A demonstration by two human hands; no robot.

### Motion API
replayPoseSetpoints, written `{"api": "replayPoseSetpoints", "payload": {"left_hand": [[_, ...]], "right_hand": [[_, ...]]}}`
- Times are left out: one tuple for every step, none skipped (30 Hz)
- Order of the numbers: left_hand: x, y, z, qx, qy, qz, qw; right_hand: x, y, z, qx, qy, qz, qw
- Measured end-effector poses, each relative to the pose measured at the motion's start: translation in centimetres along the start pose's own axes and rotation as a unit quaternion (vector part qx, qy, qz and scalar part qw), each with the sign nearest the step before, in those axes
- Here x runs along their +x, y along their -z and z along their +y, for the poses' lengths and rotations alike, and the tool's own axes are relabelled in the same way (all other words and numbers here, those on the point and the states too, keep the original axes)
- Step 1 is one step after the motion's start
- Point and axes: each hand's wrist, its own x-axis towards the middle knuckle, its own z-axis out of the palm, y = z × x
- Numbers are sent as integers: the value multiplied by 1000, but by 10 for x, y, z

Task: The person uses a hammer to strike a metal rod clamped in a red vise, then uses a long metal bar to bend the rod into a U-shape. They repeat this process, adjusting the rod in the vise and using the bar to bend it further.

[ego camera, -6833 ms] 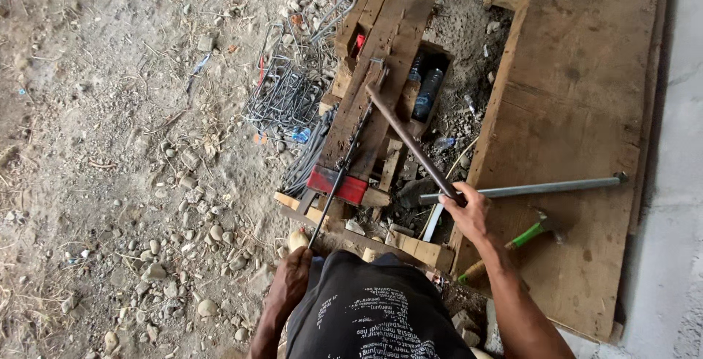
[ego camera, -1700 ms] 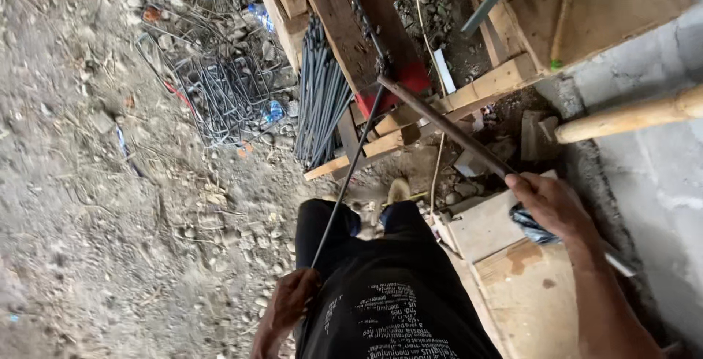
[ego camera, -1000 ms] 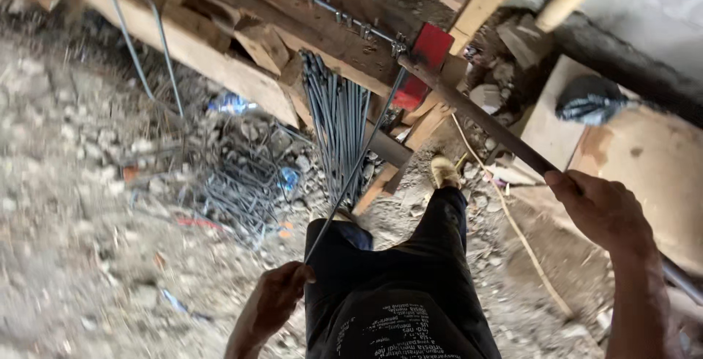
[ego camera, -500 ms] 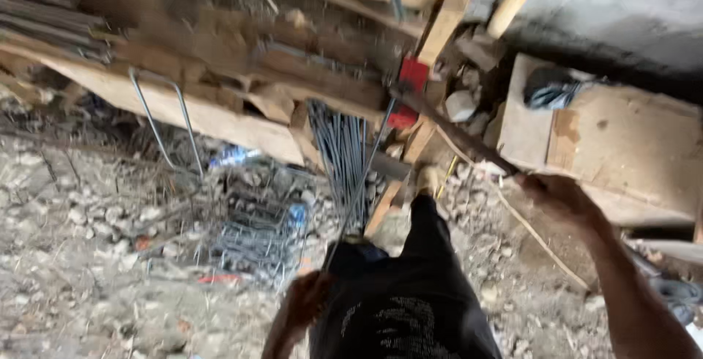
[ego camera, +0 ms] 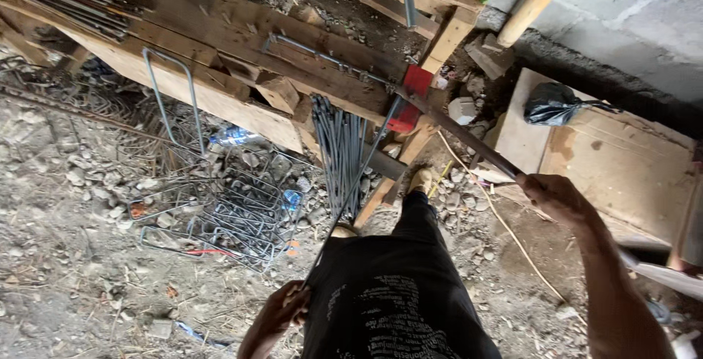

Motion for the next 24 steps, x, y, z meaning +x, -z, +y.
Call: {"api": "replayPoseSetpoints", "payload": {"left_hand": [[-6,0,4,-10,7,6,1000],[-13,0,8,-21,13,13,1000],[-12,1,5,-24,13,14,1000],[-12,3,1,-28,26,24,999],[-14,5,-4,-34,40,37,998],[-13,7,-15,-37,42,41,998],[-10,9,-26,-52,16,43,998],[-8,11,-37,-67,-10,44,997],[-8,7,-38,-74,-10,50,996],[-9,3,-40,-123,-11,75,989],[-9,1,-41,-172,-13,101,980],[-19,0,-37,-178,-15,108,978],[-26,-2,-31,-195,-26,103,975],[-34,-3,-24,-212,-37,98,972],[-45,-2,-27,-219,-38,105,969],[-56,-2,-30,-256,-62,91,960],[-63,-3,-30,-292,-90,78,949],[-74,0,-25,-298,-96,85,946],[-87,1,-21,-235,-170,80,954],[-100,0,-17,-168,-242,76,953],[-116,-6,-1,-172,-246,87,950],[-132,-13,14,-31,-277,183,943],[-147,-21,30,109,-294,276,909],[-155,-48,90,104,-293,288,906]], "right_hand": [[0,0,-1,26,-13,-6,1000],[0,-1,-2,51,-27,-11,998],[-2,0,-8,48,-25,-13,998],[-5,0,-13,35,-16,-13,999],[-7,-1,-20,22,-4,-15,1000],[-6,-4,-18,20,0,-19,1000],[-4,-6,-16,36,-2,-17,999],[-2,-9,-13,52,-4,-15,999],[3,-12,-5,46,1,-19,999],[9,-16,3,78,3,-18,997],[16,-19,10,110,6,-17,994],[21,-22,16,105,13,-22,994],[27,-24,21,101,39,-25,994],[34,-24,27,96,65,-27,993],[40,-26,30,91,71,-32,993],[46,-27,35,192,61,-39,979],[58,-26,36,291,54,-46,954],[55,-13,20,286,62,-51,955],[51,-2,5,279,52,-57,957],[46,10,-10,272,42,-62,959],[55,15,-10,266,52,-69,960],[64,21,-9,274,88,-71,955],[73,29,-8,282,123,-73,949],[93,33,-3,277,132,-81,948]]}}
